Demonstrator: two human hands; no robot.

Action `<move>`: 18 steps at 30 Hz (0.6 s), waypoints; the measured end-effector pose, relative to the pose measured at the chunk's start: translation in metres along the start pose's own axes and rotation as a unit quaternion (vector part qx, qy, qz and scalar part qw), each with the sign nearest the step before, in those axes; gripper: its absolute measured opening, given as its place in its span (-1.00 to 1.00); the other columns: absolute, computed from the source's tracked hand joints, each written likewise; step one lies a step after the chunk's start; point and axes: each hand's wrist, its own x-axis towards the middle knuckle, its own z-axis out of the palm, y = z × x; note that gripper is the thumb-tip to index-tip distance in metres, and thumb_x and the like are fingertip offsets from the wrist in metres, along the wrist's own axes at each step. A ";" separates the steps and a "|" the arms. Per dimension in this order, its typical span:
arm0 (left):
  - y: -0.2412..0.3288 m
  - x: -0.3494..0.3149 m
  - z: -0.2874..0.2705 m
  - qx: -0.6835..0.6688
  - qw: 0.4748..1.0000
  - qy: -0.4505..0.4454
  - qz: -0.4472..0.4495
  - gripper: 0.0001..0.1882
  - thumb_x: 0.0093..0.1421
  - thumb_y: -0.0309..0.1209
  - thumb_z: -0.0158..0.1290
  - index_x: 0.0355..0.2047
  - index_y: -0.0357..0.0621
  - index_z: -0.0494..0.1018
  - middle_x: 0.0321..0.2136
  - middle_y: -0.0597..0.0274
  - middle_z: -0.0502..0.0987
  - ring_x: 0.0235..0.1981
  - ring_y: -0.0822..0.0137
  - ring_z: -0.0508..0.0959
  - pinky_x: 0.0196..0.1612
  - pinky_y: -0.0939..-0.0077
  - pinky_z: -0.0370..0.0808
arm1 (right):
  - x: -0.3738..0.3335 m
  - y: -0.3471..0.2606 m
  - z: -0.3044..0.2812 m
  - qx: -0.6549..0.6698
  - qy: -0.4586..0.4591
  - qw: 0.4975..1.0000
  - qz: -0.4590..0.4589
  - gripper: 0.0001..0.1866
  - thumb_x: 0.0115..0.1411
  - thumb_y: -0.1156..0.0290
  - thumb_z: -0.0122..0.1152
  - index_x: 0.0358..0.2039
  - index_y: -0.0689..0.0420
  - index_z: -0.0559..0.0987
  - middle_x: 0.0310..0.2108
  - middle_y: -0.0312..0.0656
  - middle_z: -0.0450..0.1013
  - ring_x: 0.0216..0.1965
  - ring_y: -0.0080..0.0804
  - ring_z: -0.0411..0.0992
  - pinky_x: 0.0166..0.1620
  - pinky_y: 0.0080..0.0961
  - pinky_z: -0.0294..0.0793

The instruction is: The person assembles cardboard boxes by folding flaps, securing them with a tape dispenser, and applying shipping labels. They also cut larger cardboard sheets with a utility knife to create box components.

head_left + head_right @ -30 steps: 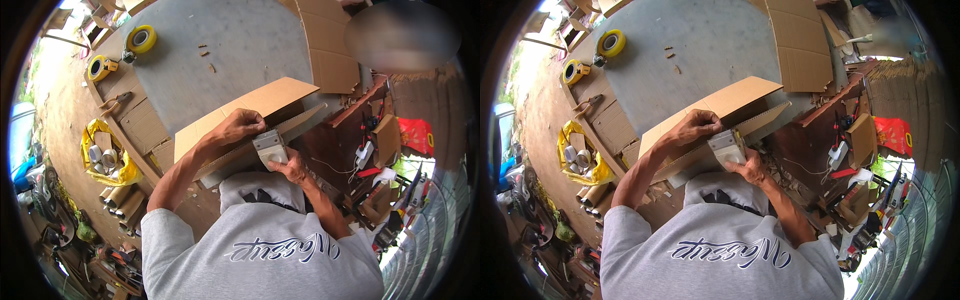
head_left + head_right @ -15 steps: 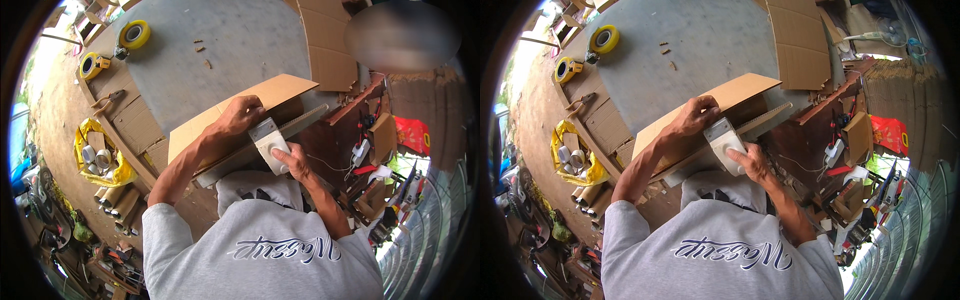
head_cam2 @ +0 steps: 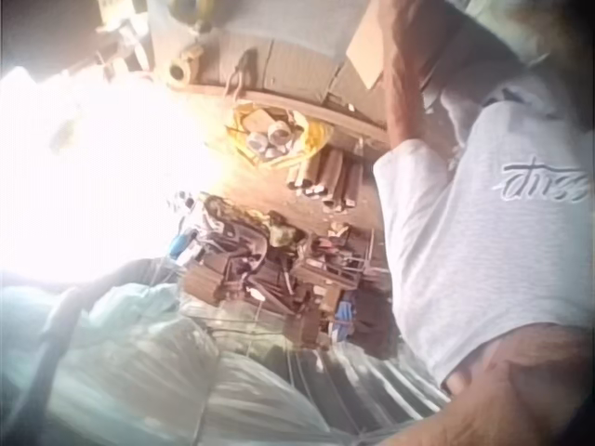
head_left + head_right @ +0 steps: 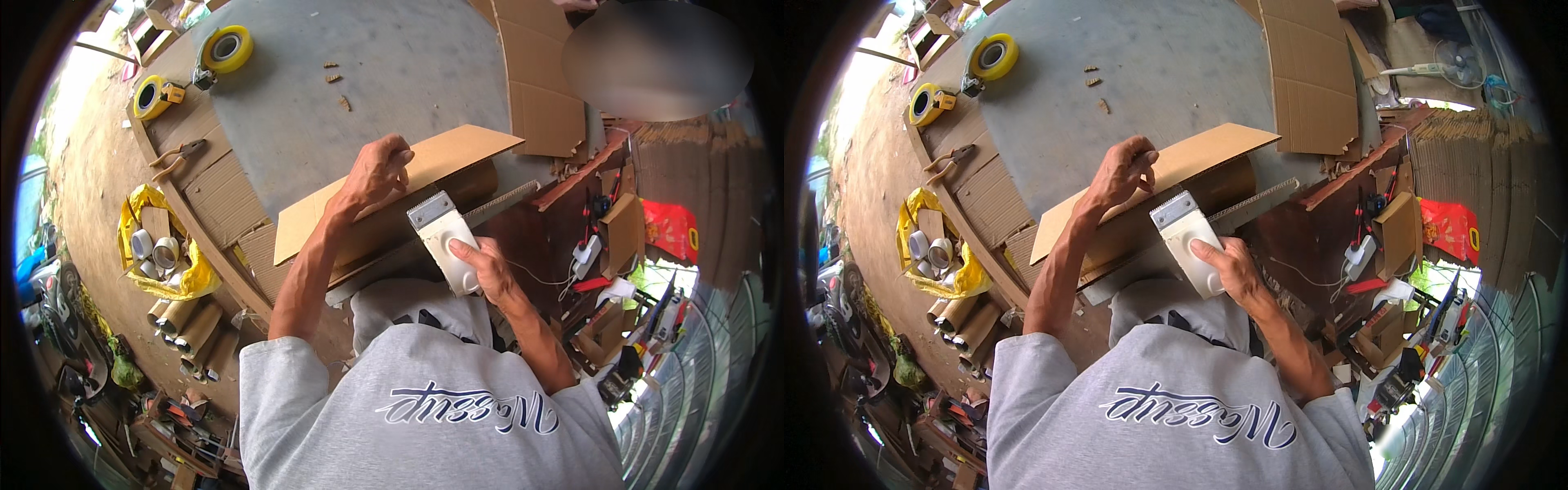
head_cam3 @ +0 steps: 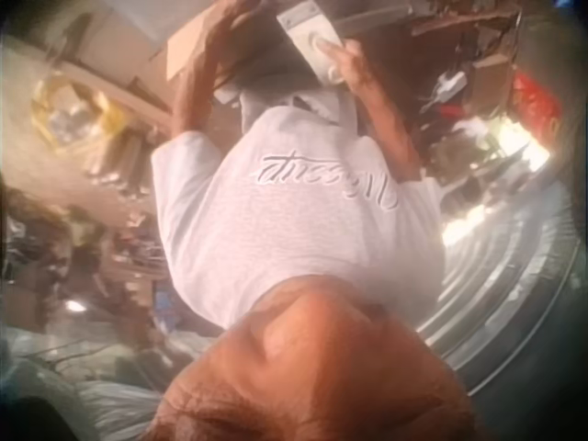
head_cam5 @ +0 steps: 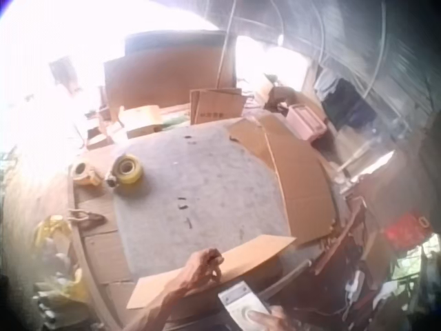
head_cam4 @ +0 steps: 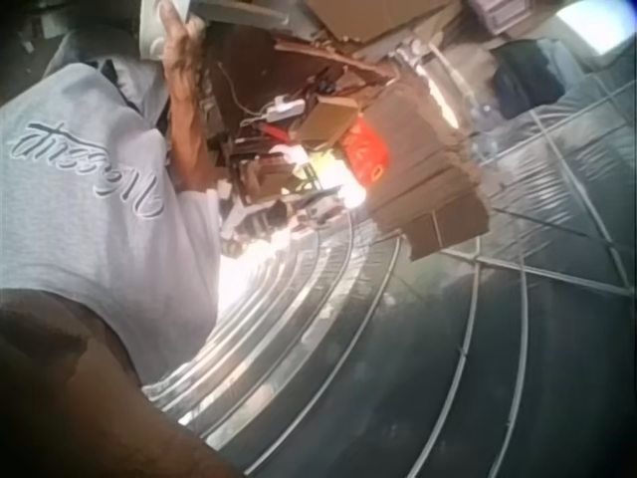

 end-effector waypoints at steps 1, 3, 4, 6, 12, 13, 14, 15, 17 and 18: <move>0.001 0.000 0.003 -0.031 0.999 0.012 -0.012 -0.80 0.38 -0.37 0.03 -0.29 -0.29 0.44 -0.58 0.28 0.44 -0.56 0.42 0.54 -0.53 0.48 0.52 | 0.000 -0.001 0.000 -0.005 -0.001 1.000 0.003 -0.45 0.25 -0.05 0.18 -0.22 0.30 0.66 -0.39 -0.19 0.59 -0.40 -0.51 0.49 -0.28 -0.55 0.45; -0.001 0.001 0.003 0.022 0.999 0.028 0.013 -0.80 0.36 -0.37 0.05 -0.30 -0.30 0.46 -0.59 0.20 0.46 -0.54 0.35 0.57 -0.51 0.41 0.52 | 0.000 -0.004 0.001 0.022 0.002 1.000 0.016 -0.46 0.24 -0.04 0.20 -0.22 0.31 0.66 -0.40 -0.18 0.58 -0.40 -0.52 0.49 -0.29 -0.56 0.45; -0.005 0.003 0.001 0.106 0.993 0.032 0.049 -0.79 0.34 -0.37 0.06 -0.31 -0.31 0.47 -0.59 0.15 0.48 -0.52 0.29 0.58 -0.48 0.36 0.52 | -0.001 -0.006 0.002 0.034 0.003 0.999 0.023 -0.46 0.24 -0.03 0.20 -0.22 0.31 0.66 -0.40 -0.18 0.58 -0.40 -0.52 0.49 -0.29 -0.56 0.45; -0.007 0.003 0.001 0.215 0.971 0.043 0.097 -0.79 0.31 -0.37 0.08 -0.32 -0.33 0.49 -0.57 0.03 0.52 -0.48 0.15 0.59 -0.42 0.27 0.52 | 0.001 -0.004 0.007 0.059 0.018 0.997 0.042 -0.46 0.23 -0.02 0.21 -0.22 0.32 0.66 -0.42 -0.19 0.57 -0.41 -0.53 0.49 -0.31 -0.56 0.44; -0.018 -0.004 0.014 0.322 0.939 0.032 0.113 -0.77 0.24 -0.34 0.15 -0.35 -0.30 0.50 -0.43 -0.13 0.58 -0.33 -0.14 0.58 -0.25 0.13 0.47 | 0.000 0.004 0.005 0.066 0.017 0.994 0.081 -0.49 0.22 0.00 0.22 -0.26 0.30 0.66 -0.47 -0.20 0.55 -0.48 -0.54 0.46 -0.41 -0.54 0.40; -0.022 -0.005 0.017 0.328 0.937 0.032 0.117 -0.76 0.21 -0.32 0.17 -0.40 -0.27 0.46 -0.42 -0.10 0.57 -0.32 -0.13 0.57 -0.25 0.11 0.47 | 0.000 0.007 0.004 0.071 0.013 0.993 0.091 -0.50 0.22 0.01 0.23 -0.27 0.30 0.66 -0.47 -0.21 0.55 -0.49 -0.55 0.46 -0.42 -0.53 0.40; -0.026 -0.006 0.021 0.336 0.935 0.026 0.112 -0.76 0.20 -0.31 0.17 -0.42 -0.26 0.45 -0.42 -0.09 0.56 -0.32 -0.13 0.56 -0.25 0.11 0.47 | 0.000 0.011 0.003 0.073 0.016 0.993 0.089 -0.50 0.22 0.01 0.23 -0.28 0.29 0.66 -0.48 -0.21 0.55 -0.50 -0.55 0.46 -0.43 -0.53 0.39; -0.025 -0.008 0.024 0.343 0.933 0.020 0.107 -0.75 0.20 -0.31 0.17 -0.44 -0.26 0.43 -0.42 -0.09 0.55 -0.32 -0.14 0.56 -0.25 0.10 0.47 | 0.000 0.017 0.003 0.075 0.019 0.993 0.086 -0.51 0.22 0.01 0.23 -0.30 0.29 0.66 -0.49 -0.21 0.55 -0.51 -0.55 0.45 -0.44 -0.53 0.39; -0.022 -0.009 0.025 0.364 0.926 0.007 0.096 -0.77 0.19 -0.34 0.17 -0.44 -0.24 0.40 -0.42 -0.07 0.53 -0.31 -0.15 0.54 -0.26 0.09 0.46 | -0.001 0.023 0.003 0.073 0.022 0.994 0.081 -0.51 0.22 0.01 0.23 -0.32 0.29 0.66 -0.50 -0.21 0.54 -0.53 -0.55 0.45 -0.45 -0.53 0.38; -0.022 -0.011 0.025 0.375 0.919 0.045 0.115 -0.79 0.19 -0.36 0.16 -0.42 -0.23 0.40 -0.42 -0.06 0.53 -0.30 -0.15 0.54 -0.27 0.08 0.46 | -0.002 0.024 0.003 0.072 0.023 0.994 0.077 -0.51 0.22 0.01 0.23 -0.33 0.29 0.66 -0.50 -0.21 0.54 -0.53 -0.55 0.44 -0.45 -0.53 0.38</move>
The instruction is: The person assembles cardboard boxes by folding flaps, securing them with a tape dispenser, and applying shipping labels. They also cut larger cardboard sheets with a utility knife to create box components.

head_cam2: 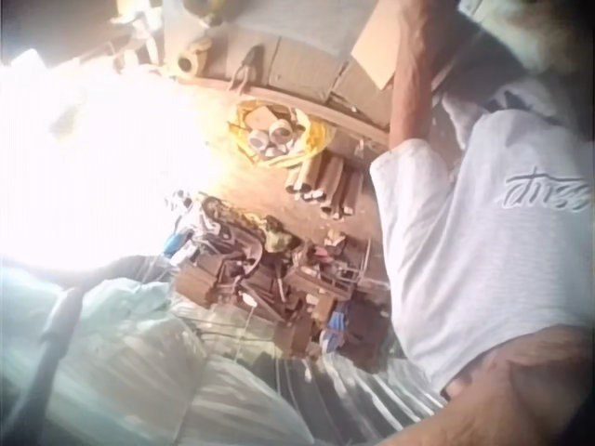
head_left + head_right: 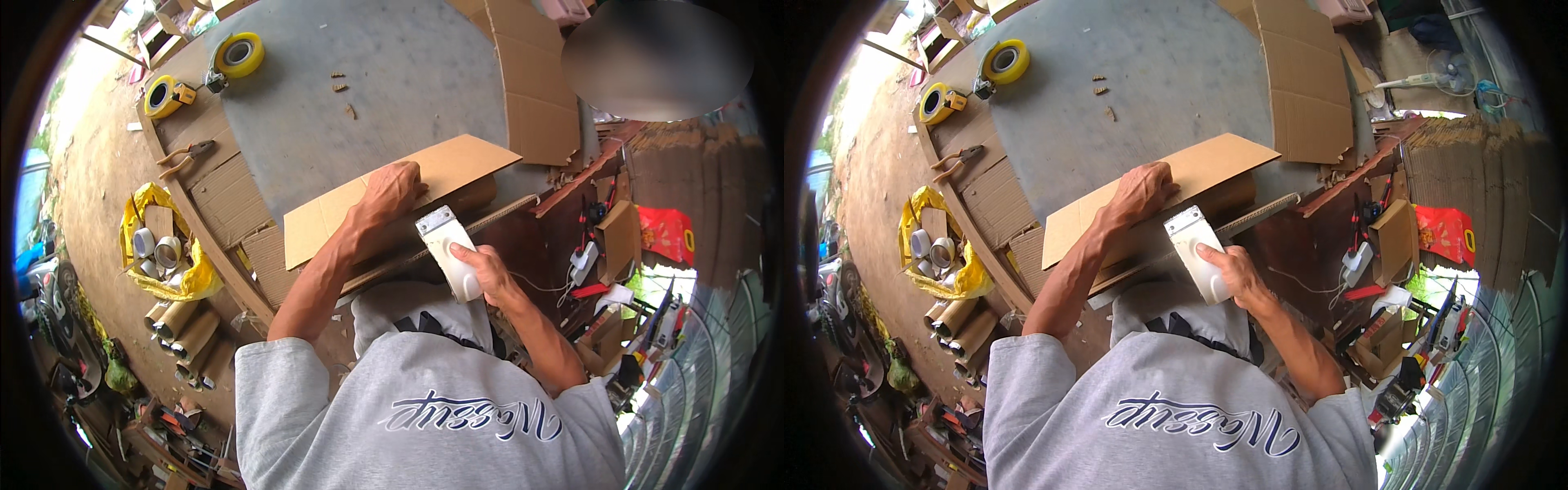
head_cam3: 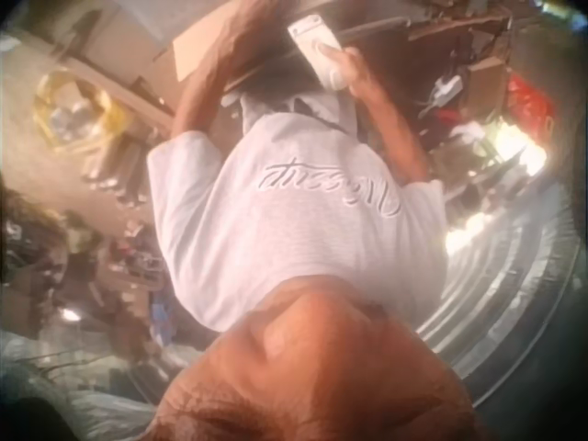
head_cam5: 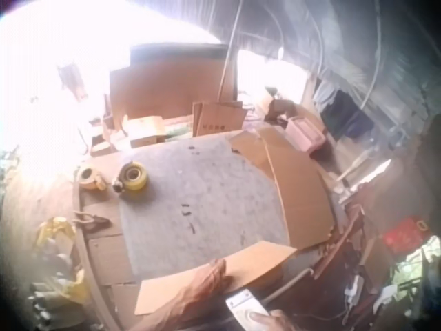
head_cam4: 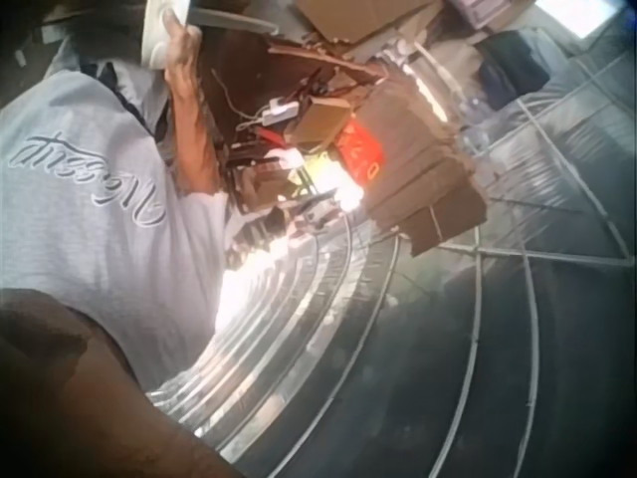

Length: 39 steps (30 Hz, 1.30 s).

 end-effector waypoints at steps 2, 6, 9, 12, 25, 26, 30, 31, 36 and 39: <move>-0.005 -0.005 -0.002 0.030 0.996 0.083 0.009 -0.84 0.19 -0.41 0.14 -0.36 -0.22 0.39 -0.40 -0.04 0.51 -0.28 -0.15 0.53 -0.29 0.08 0.45 | -0.002 0.004 0.002 -0.001 0.002 1.000 -0.009 -0.50 0.22 0.01 0.23 -0.34 0.30 0.66 -0.51 -0.21 0.54 -0.54 -0.54 0.44 -0.45 -0.54 0.38; -0.014 -0.014 -0.015 0.004 1.000 0.022 0.017 -0.83 0.11 -0.49 0.12 -0.35 -0.25 0.35 -0.30 -0.08 0.50 -0.27 -0.14 0.53 -0.24 0.04 0.48 | 0.001 0.007 -0.001 -0.030 0.004 0.999 -0.025 -0.50 0.22 0.01 0.23 -0.34 0.31 0.66 -0.52 -0.21 0.53 -0.54 -0.53 0.44 -0.45 -0.54 0.39; 0.013 -0.048 -0.045 -0.083 0.989 -0.083 0.095 -0.55 0.04 -0.37 0.13 -0.05 -0.30 0.40 -0.03 -0.19 0.49 0.01 -0.13 0.51 0.05 0.14 0.47 | 0.003 0.001 0.000 -0.028 -0.004 0.999 -0.034 -0.50 0.23 0.02 0.22 -0.31 0.32 0.66 -0.50 -0.20 0.53 -0.54 -0.51 0.44 -0.46 -0.52 0.39; 0.039 -0.105 -0.036 0.080 0.985 -0.066 0.136 -0.14 -0.03 -0.30 0.15 0.29 -0.39 0.19 0.25 -0.26 0.32 0.30 -0.12 0.33 0.34 0.19 0.26 | -0.005 -0.002 0.002 -0.014 -0.002 1.000 -0.028 -0.50 0.24 0.03 0.21 -0.25 0.34 0.65 -0.47 -0.18 0.54 -0.52 -0.48 0.46 -0.45 -0.50 0.42; 0.035 -0.109 0.012 0.240 0.967 0.013 0.088 -0.33 0.13 -0.29 0.08 0.22 -0.38 0.26 0.17 -0.22 0.42 0.14 -0.07 0.49 0.05 0.08 0.50 | -0.024 -0.006 -0.014 -0.031 -0.045 0.994 -0.090 -0.53 0.24 0.03 0.22 -0.28 0.29 0.65 -0.44 -0.20 0.54 -0.53 -0.53 0.45 -0.46 -0.52 0.42; 0.027 -0.111 0.014 0.243 0.965 0.021 0.100 -0.34 0.14 -0.29 0.07 0.22 -0.35 0.27 0.16 -0.19 0.42 0.12 -0.06 0.51 0.01 0.08 0.52 | -0.020 0.003 -0.009 -0.037 0.001 0.996 -0.076 -0.50 0.24 0.01 0.20 -0.34 0.30 0.65 -0.50 -0.22 0.53 -0.55 -0.54 0.44 -0.47 -0.53 0.41; 0.021 -0.105 0.016 0.251 0.957 0.058 0.136 -0.37 0.16 -0.30 0.07 0.23 -0.23 0.26 0.10 -0.04 0.45 0.04 0.00 0.55 -0.11 0.13 0.54 | -0.020 0.009 -0.001 -0.024 0.028 0.993 -0.109 -0.45 0.22 -0.04 0.18 -0.38 0.32 0.64 -0.55 -0.21 0.51 -0.59 -0.52 0.41 -0.49 -0.50 0.37; 0.015 -0.105 0.020 0.291 0.937 0.099 0.164 -0.38 0.16 -0.29 0.08 0.23 -0.16 0.27 0.04 0.03 0.46 0.00 0.05 0.55 -0.16 0.12 0.54 | -0.017 0.014 -0.002 -0.024 0.035 0.993 -0.110 -0.45 0.21 -0.05 0.18 -0.39 0.32 0.64 -0.56 -0.21 0.51 -0.59 -0.52 0.41 -0.49 -0.50 0.37; 0.011 -0.109 0.024 0.306 0.940 0.068 0.135 -0.40 0.20 -0.26 0.08 0.24 -0.11 0.26 0.02 0.03 0.46 -0.01 0.07 0.55 -0.18 0.11 0.53 | -0.033 0.042 0.000 -0.083 0.071 0.988 -0.112 -0.40 0.19 -0.11 0.16 -0.41 0.31 0.66 -0.59 -0.17 0.52 -0.54 -0.47 0.45 -0.43 -0.46 0.41; 0.012 -0.110 0.025 0.297 0.943 0.069 0.136 -0.41 0.22 -0.25 0.08 0.24 -0.08 0.26 0.01 0.06 0.46 -0.03 0.07 0.55 -0.19 0.11 0.52 | -0.049 0.063 0.000 -0.106 0.085 0.981 -0.140 -0.38 0.19 -0.12 0.13 -0.39 0.32 0.66 -0.57 -0.12 0.55 -0.52 -0.43 0.48 -0.38 -0.41 0.44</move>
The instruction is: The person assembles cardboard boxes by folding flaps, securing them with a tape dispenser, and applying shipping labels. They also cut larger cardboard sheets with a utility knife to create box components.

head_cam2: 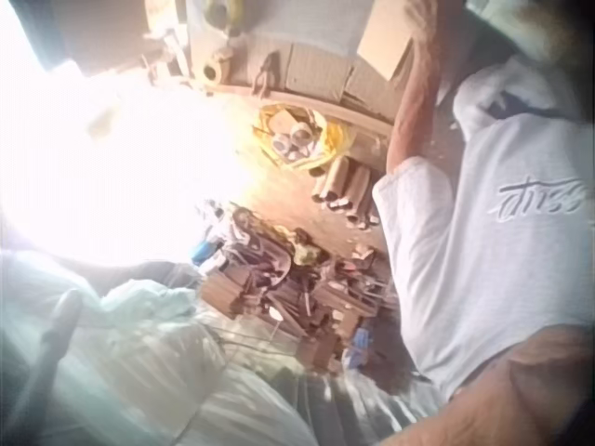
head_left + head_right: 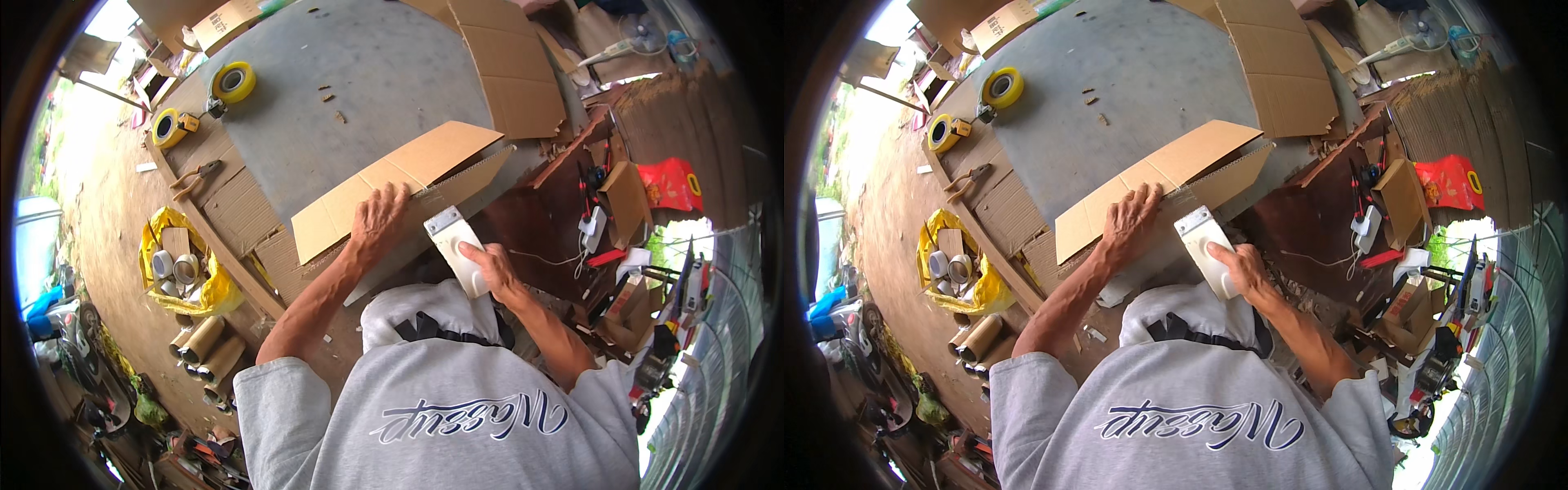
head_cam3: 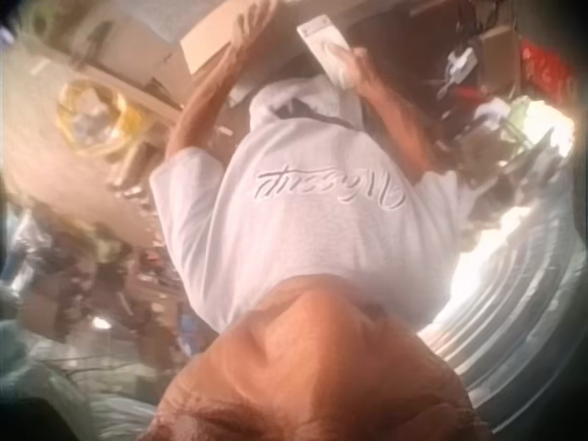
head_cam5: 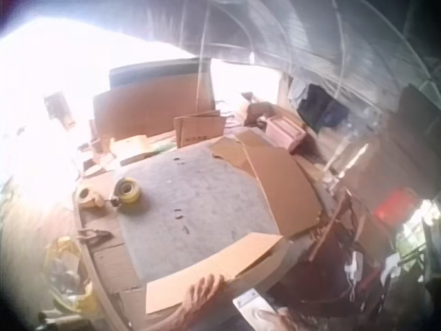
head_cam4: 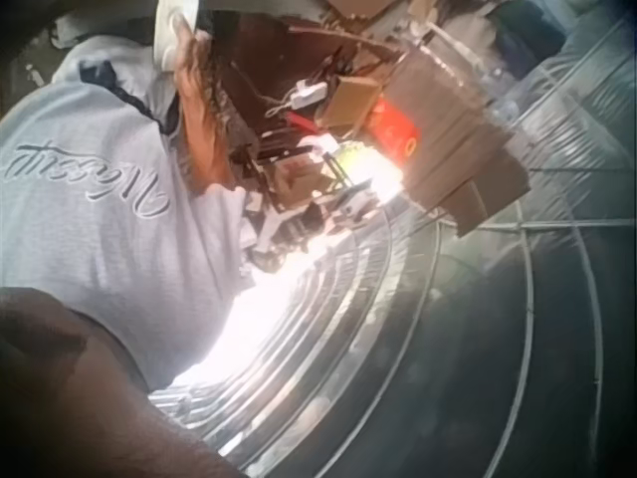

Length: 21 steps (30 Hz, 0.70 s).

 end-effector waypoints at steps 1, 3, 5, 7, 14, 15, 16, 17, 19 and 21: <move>0.001 0.001 -0.003 -0.007 1.000 -0.003 0.000 -0.41 0.22 -0.24 0.08 0.24 -0.07 0.26 0.01 0.07 0.46 -0.04 0.07 0.56 -0.19 0.11 0.51 | -0.002 0.009 0.002 0.016 0.011 1.000 0.003 -0.39 0.20 -0.12 0.13 -0.40 0.30 0.65 -0.58 -0.17 0.52 -0.53 -0.47 0.44 -0.40 -0.44 0.40; 0.004 0.004 -0.009 -0.035 0.996 -0.073 -0.029 -0.32 0.18 -0.25 0.10 0.30 -0.01 0.20 0.05 0.07 0.42 0.00 0.05 0.50 -0.13 0.09 0.49 | -0.002 0.025 0.007 0.047 0.035 0.998 0.006 -0.41 0.20 -0.13 0.13 -0.43 0.27 0.64 -0.61 -0.26 0.47 -0.56 -0.54 0.38 -0.45 -0.49 0.34; 0.008 0.008 -0.017 -0.054 0.992 -0.109 -0.045 -0.28 0.15 -0.25 0.13 0.33 0.03 0.18 0.05 0.07 0.39 0.01 0.04 0.48 -0.11 0.07 0.48 | 0.004 0.024 0.002 0.006 0.012 1.000 0.009 -0.39 0.21 -0.15 0.11 -0.50 0.26 0.61 -0.65 -0.28 0.43 -0.58 -0.54 0.35 -0.46 -0.49 0.31; 0.013 0.011 -0.032 -0.064 0.991 -0.110 -0.045 -0.27 0.13 -0.24 0.15 0.32 0.05 0.20 0.03 0.08 0.38 -0.02 0.04 0.48 -0.14 0.05 0.48 | 0.020 0.027 -0.002 -0.026 0.001 1.000 0.008 -0.36 0.18 -0.17 0.11 -0.58 0.27 0.56 -0.68 -0.25 0.41 -0.59 -0.50 0.34 -0.45 -0.43 0.31; 0.011 0.025 -0.035 -0.095 0.994 -0.054 0.005 -0.28 0.05 -0.33 0.17 0.26 -0.09 0.23 0.22 0.05 0.33 0.16 -0.06 0.42 -0.02 -0.02 0.49 | 0.086 0.082 0.015 0.049 -0.005 0.999 0.000 -0.36 0.16 -0.13 0.16 -0.70 0.22 0.32 -0.68 -0.27 0.25 -0.58 -0.45 0.18 -0.46 -0.32 0.20; 0.003 0.025 -0.020 -0.116 0.992 -0.043 0.026 -0.26 0.04 -0.34 0.17 0.25 -0.15 0.23 0.23 0.01 0.33 0.18 -0.07 0.41 0.00 -0.02 0.48 | 0.088 0.082 0.019 0.047 -0.002 0.999 0.014 -0.42 0.18 -0.08 0.18 -0.61 0.25 0.43 -0.60 -0.25 0.34 -0.51 -0.47 0.25 -0.39 -0.38 0.26; 0.000 0.029 -0.017 -0.136 0.989 -0.030 0.051 -0.25 0.02 -0.35 0.17 0.24 -0.22 0.22 0.24 -0.02 0.33 0.20 -0.07 0.40 0.03 -0.02 0.48 | 0.093 0.079 0.022 0.047 0.004 0.999 0.027 -0.47 0.20 -0.03 0.21 -0.52 0.28 0.54 -0.51 -0.23 0.43 -0.45 -0.48 0.32 -0.31 -0.43 0.31; -0.001 0.031 -0.015 -0.139 0.988 -0.035 0.053 -0.27 0.07 -0.37 0.13 0.26 -0.26 0.20 0.22 -0.08 0.35 0.20 -0.09 0.41 0.04 0.01 0.49 | 0.096 0.076 0.023 0.047 0.010 0.998 0.039 -0.51 0.22 0.02 0.24 -0.43 0.31 0.65 -0.43 -0.22 0.52 -0.38 -0.50 0.40 -0.24 -0.49 0.36; 0.006 0.037 -0.017 -0.150 0.986 -0.047 0.059 -0.30 0.17 -0.40 0.07 0.30 -0.35 0.16 0.19 -0.19 0.38 0.19 -0.14 0.42 0.08 0.08 0.49 | 0.101 0.085 0.022 0.084 0.010 0.996 0.023 -0.47 0.21 0.00 0.24 -0.43 0.35 0.60 -0.41 -0.18 0.49 -0.32 -0.45 0.37 -0.16 -0.42 0.35; 0.015 0.048 -0.014 -0.144 0.986 -0.075 0.036 -0.33 0.04 -0.42 0.14 0.17 -0.39 0.24 0.04 -0.17 0.44 0.07 -0.09 0.48 -0.01 0.10 0.51 | 0.106 0.088 0.029 0.094 0.063 0.994 0.004 -0.38 0.15 -0.07 0.24 -0.61 0.35 0.48 -0.59 -0.23 0.36 -0.44 -0.44 0.26 -0.27 -0.34 0.31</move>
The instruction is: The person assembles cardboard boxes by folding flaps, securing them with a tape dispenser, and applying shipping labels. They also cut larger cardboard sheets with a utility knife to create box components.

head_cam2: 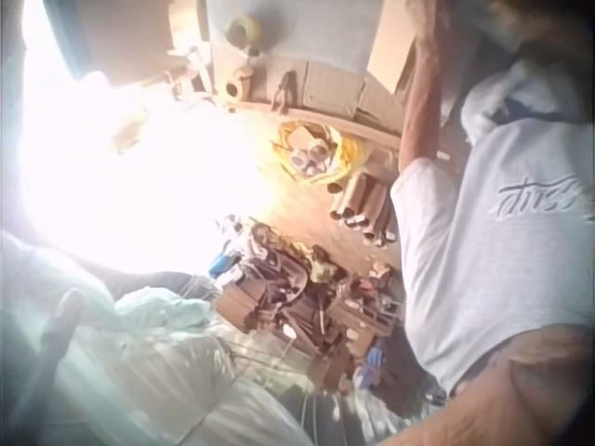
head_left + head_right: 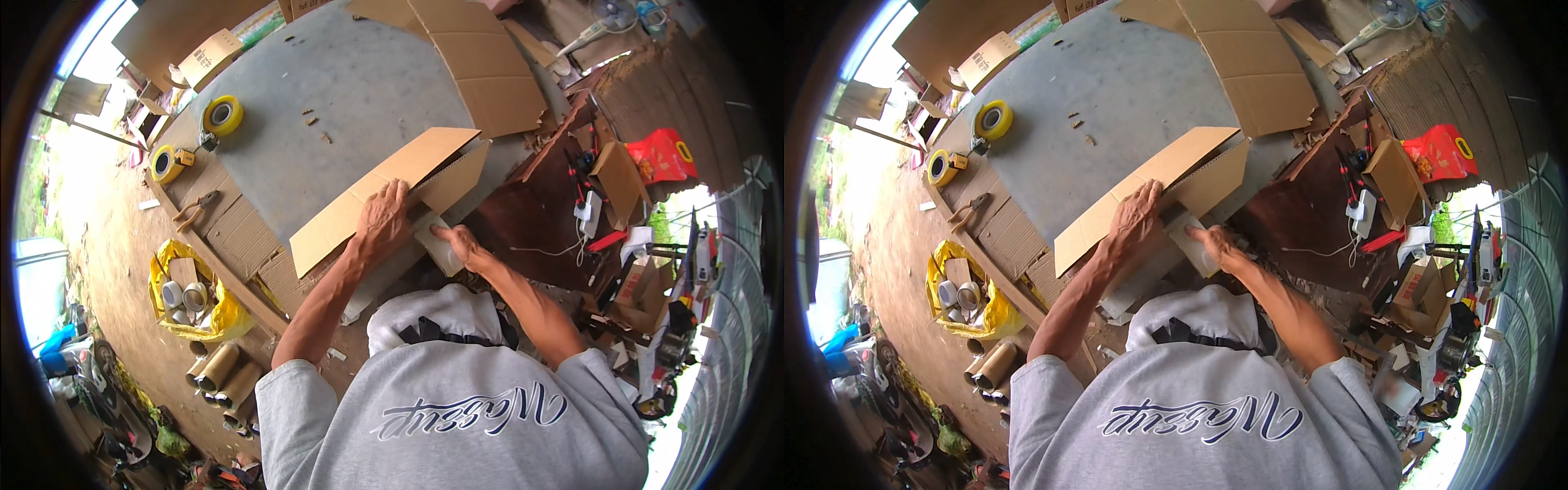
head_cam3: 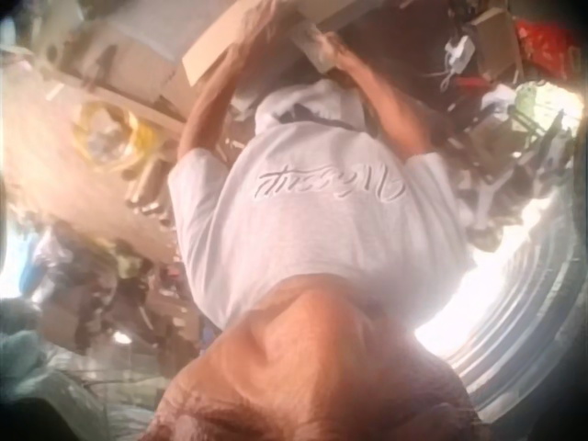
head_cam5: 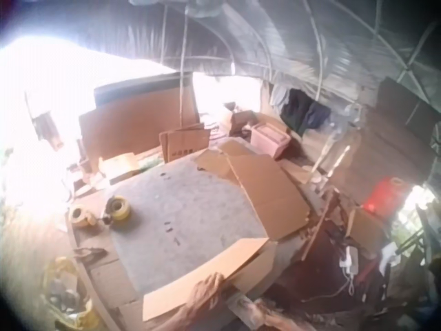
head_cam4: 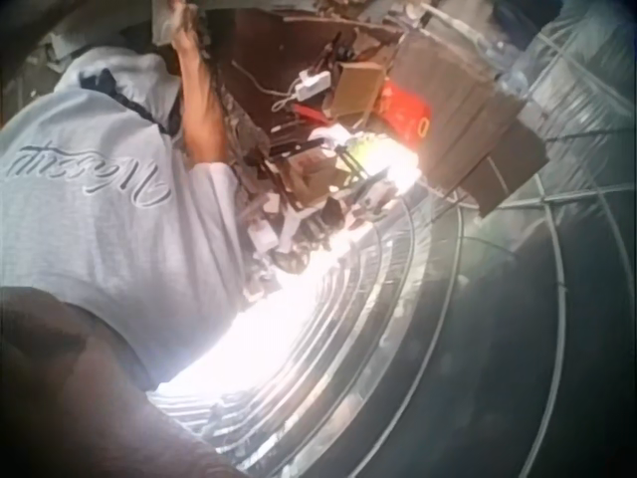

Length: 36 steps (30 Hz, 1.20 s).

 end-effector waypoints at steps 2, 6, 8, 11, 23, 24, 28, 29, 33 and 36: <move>0.003 0.003 0.002 0.000 1.000 0.025 0.000 -0.37 -0.01 -0.43 0.17 0.08 -0.41 0.31 -0.07 -0.16 0.47 -0.02 -0.07 0.52 -0.07 0.12 0.52 | -0.004 0.000 -0.001 0.011 -0.016 1.000 -0.017 -0.36 0.15 -0.09 0.25 -0.58 0.37 0.51 -0.58 -0.21 0.40 -0.43 -0.43 0.30 -0.26 -0.35 0.33; 0.006 0.005 -0.011 -0.051 0.996 0.065 0.027 -0.44 0.02 -0.42 0.16 0.04 -0.41 0.36 -0.16 -0.15 0.50 -0.09 -0.09 0.53 -0.13 0.10 0.52 | -0.012 -0.005 -0.009 -0.048 -0.071 0.996 -0.007 -0.42 0.21 -0.06 0.23 -0.27 0.34 0.66 -0.31 -0.19 0.56 -0.30 -0.43 0.45 -0.13 -0.44 0.41; 0.002 0.008 -0.020 -0.064 0.997 0.048 0.024 -0.46 0.06 -0.40 0.16 0.05 -0.38 0.37 -0.16 -0.14 0.52 -0.13 -0.13 0.55 -0.16 0.06 0.52 | -0.013 -0.009 -0.008 -0.051 -0.070 0.996 0.014 -0.40 0.18 -0.09 0.23 -0.29 0.33 0.66 -0.37 -0.20 0.55 -0.33 -0.45 0.44 -0.19 -0.44 0.42; 0.002 0.007 -0.025 -0.026 0.996 0.072 0.051 -0.51 0.15 -0.38 0.17 0.07 -0.33 0.38 -0.14 -0.12 0.55 -0.20 -0.17 0.58 -0.21 0.03 0.53 | -0.028 -0.015 0.000 0.004 -0.059 0.998 0.019 -0.40 0.17 -0.11 0.23 -0.38 0.33 0.64 -0.45 -0.22 0.52 -0.40 -0.47 0.40 -0.27 -0.42 0.40; -0.003 0.011 -0.004 -0.049 0.998 0.028 0.014 -0.59 0.30 -0.22 0.04 0.03 -0.25 0.41 -0.16 -0.10 0.57 -0.15 -0.16 0.58 -0.13 0.04 0.53 | -0.038 0.012 -0.006 -0.066 -0.007 0.995 -0.075 -0.25 0.11 -0.24 0.16 -0.58 0.40 0.55 -0.70 0.00 0.34 -0.56 -0.42 0.26 -0.41 -0.28 0.30; -0.001 0.012 -0.005 -0.046 0.999 0.023 0.005 -0.62 0.30 -0.23 0.04 0.01 -0.24 0.42 -0.17 -0.09 0.58 -0.15 -0.15 0.58 -0.14 0.04 0.53 | -0.036 0.013 -0.009 -0.075 -0.014 0.994 -0.079 -0.22 0.10 -0.26 0.15 -0.59 0.41 0.54 -0.72 0.13 0.33 -0.57 -0.38 0.24 -0.40 -0.23 0.30; -0.006 0.007 0.004 -0.070 0.992 0.100 0.044 -0.73 0.29 -0.27 0.04 -0.14 -0.21 0.45 -0.27 -0.04 0.57 -0.21 -0.14 0.58 -0.18 0.02 0.51 | -0.036 0.014 -0.017 -0.093 -0.031 0.995 -0.027 -0.22 0.11 -0.27 0.15 -0.57 0.40 0.55 -0.70 -0.02 0.35 -0.56 -0.40 0.24 -0.40 -0.25 0.31; -0.009 0.008 0.006 -0.056 0.994 0.088 0.029 -0.75 0.27 -0.29 0.04 -0.18 -0.21 0.45 -0.29 -0.04 0.57 -0.23 -0.13 0.58 -0.19 0.02 0.51 | -0.037 0.013 -0.016 -0.086 -0.034 0.996 -0.018 -0.22 0.11 -0.26 0.15 -0.57 0.41 0.54 -0.71 -0.06 0.33 -0.55 -0.41 0.24 -0.40 -0.25 0.31; 0.003 0.016 0.002 0.002 0.999 0.030 -0.035 -0.78 0.17 -0.32 0.04 -0.29 -0.22 0.44 -0.36 -0.05 0.58 -0.28 -0.13 0.59 -0.24 0.00 0.50 | -0.042 0.001 -0.005 -0.054 -0.018 0.995 -0.084 -0.25 0.13 -0.23 0.17 -0.51 0.42 0.56 -0.68 -0.16 0.29 -0.51 -0.44 0.24 -0.36 -0.29 0.32; 0.007 0.021 0.007 0.025 0.998 0.028 -0.054 -0.76 0.09 -0.28 0.06 -0.37 -0.22 0.45 -0.40 -0.08 0.60 -0.34 -0.13 0.61 -0.29 0.00 0.52 | -0.044 -0.003 -0.003 -0.018 -0.049 0.998 -0.030 -0.28 0.13 -0.20 0.19 -0.40 0.41 0.62 -0.64 -0.17 0.35 -0.47 -0.41 0.28 -0.29 -0.32 0.34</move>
